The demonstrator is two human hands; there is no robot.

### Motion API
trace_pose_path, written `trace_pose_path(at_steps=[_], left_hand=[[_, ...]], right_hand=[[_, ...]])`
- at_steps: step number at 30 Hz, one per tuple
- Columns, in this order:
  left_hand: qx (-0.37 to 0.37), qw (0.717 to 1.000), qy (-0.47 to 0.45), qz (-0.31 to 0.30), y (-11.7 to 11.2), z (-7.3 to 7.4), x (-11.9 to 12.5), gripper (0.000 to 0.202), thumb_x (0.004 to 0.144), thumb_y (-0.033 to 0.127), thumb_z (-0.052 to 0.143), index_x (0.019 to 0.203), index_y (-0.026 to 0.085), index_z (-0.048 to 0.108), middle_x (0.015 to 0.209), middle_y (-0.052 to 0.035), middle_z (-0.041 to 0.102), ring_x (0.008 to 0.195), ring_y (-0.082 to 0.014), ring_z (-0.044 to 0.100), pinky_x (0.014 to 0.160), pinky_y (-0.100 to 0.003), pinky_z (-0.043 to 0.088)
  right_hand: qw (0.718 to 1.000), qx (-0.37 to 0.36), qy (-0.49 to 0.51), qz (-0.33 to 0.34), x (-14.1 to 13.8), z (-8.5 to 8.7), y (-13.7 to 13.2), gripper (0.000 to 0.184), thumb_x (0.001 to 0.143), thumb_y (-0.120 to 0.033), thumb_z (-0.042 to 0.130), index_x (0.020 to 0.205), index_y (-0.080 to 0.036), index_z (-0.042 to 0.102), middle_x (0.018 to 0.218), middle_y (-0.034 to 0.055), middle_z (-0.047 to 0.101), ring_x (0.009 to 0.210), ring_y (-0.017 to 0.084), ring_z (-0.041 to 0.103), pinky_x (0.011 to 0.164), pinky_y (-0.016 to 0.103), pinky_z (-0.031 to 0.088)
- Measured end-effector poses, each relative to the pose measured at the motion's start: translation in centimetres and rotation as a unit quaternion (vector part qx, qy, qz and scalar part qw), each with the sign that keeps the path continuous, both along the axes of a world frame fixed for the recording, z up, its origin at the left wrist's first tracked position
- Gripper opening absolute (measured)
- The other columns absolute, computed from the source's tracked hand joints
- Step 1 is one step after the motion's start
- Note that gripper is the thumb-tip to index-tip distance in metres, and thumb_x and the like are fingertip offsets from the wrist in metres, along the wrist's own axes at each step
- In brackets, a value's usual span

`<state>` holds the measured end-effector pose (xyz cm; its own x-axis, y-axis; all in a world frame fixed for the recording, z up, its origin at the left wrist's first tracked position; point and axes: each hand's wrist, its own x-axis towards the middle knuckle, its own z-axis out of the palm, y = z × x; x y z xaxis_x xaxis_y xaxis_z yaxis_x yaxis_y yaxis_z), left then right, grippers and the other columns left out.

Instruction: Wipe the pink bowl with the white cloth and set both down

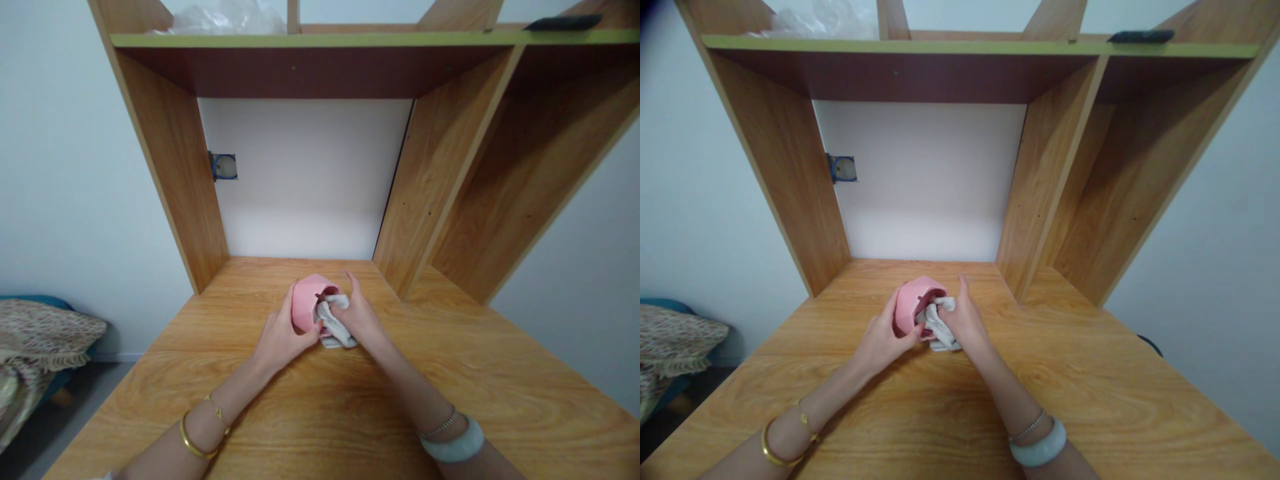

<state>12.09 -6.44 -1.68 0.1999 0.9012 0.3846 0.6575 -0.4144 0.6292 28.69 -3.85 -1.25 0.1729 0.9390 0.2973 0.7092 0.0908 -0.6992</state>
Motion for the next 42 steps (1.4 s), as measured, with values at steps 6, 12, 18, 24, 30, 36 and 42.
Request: trace_pose_path(at_steps=[6, 12, 18, 24, 30, 36, 42], left_hand=[[0.002, 0.993, 0.117, 0.012, -0.3, 0.6, -0.4, 0.079, 0.068, 0.045, 0.056, 0.134, 0.017, 0.025, 0.094, -0.0088, 0.065, 0.081, -0.0283, 0.062, 0.072, -0.036, 0.045], [0.034, 0.990, 0.138, 0.011, -0.1, 0.7, -1.2, 0.078, 0.066, 0.045, 0.056, 0.133, 0.016, 0.029, 0.093, -0.0097, 0.065, 0.077, -0.0275, 0.062, 0.068, -0.035, 0.045], [0.042, 0.999, 0.021, -0.012, 0.8, 0.1, -1.8, 0.075, 0.076, 0.047, 0.047, 0.137, 0.018, 0.015, 0.078, -0.0027, 0.061, 0.066, -0.0189, 0.059, 0.061, -0.028, 0.044], [0.007, 0.985, -0.145, -0.091, 1.1, -1.0, -0.8, 0.092, 0.073, 0.048, 0.057, 0.137, 0.021, -0.003, 0.108, -0.0098, 0.052, 0.051, -0.0078, 0.049, 0.050, -0.022, 0.042], [-0.002, 0.976, -0.196, -0.097, 0.4, -1.6, 0.4, 0.075, 0.074, 0.041, 0.059, 0.129, 0.016, 0.015, 0.107, -0.0091, 0.052, 0.083, -0.0156, 0.056, 0.071, -0.026, 0.046], [-0.018, 0.985, -0.158, -0.071, 0.4, -0.9, 0.1, 0.073, 0.070, 0.039, 0.062, 0.126, 0.014, 0.022, 0.075, 0.0004, 0.059, 0.059, -0.0133, 0.057, 0.058, -0.026, 0.047], [0.007, 0.997, -0.056, -0.048, 0.0, -0.2, -0.1, 0.078, 0.068, 0.045, 0.061, 0.131, 0.016, 0.024, 0.097, -0.0074, 0.061, 0.078, -0.0207, 0.061, 0.068, -0.030, 0.047]], right_hand=[[0.995, 0.013, -0.101, 0.012, 0.2, 0.2, -0.4, 0.080, 0.069, -0.026, 0.053, 0.137, -0.019, 0.012, 0.053, -0.0048, 0.050, 0.048, 0.015, 0.049, 0.046, 0.021, 0.030], [0.988, 0.018, -0.107, 0.110, -0.1, 0.0, -0.9, 0.077, 0.071, -0.020, 0.047, 0.138, -0.021, 0.010, 0.056, -0.0046, 0.052, 0.051, 0.014, 0.051, 0.050, 0.021, 0.033], [0.993, 0.030, 0.035, 0.112, -0.2, -1.4, -0.1, 0.067, 0.070, -0.016, 0.043, 0.134, -0.019, 0.021, 0.078, 0.0018, 0.061, 0.062, 0.015, 0.054, 0.059, 0.025, 0.041], [0.962, 0.096, 0.237, 0.093, -0.6, -2.1, 0.9, 0.056, 0.068, -0.019, 0.044, 0.123, -0.018, 0.032, 0.108, 0.0073, 0.056, 0.092, 0.017, 0.055, 0.081, 0.030, 0.042], [0.932, 0.070, 0.332, 0.128, -2.0, -2.2, 0.6, 0.045, 0.065, -0.025, 0.051, 0.108, -0.019, 0.040, 0.101, 0.0071, 0.059, 0.088, 0.017, 0.058, 0.077, 0.031, 0.046], [0.954, 0.037, 0.284, 0.089, -1.8, -2.1, 1.2, 0.054, 0.059, -0.025, 0.060, 0.109, -0.016, 0.041, 0.092, 0.0067, 0.063, 0.079, 0.017, 0.061, 0.070, 0.029, 0.047], [0.996, 0.026, 0.080, 0.011, 0.4, -0.9, 0.9, 0.078, 0.062, -0.026, 0.062, 0.130, -0.015, 0.026, 0.086, 0.0070, 0.064, 0.071, 0.018, 0.060, 0.062, 0.027, 0.044]])
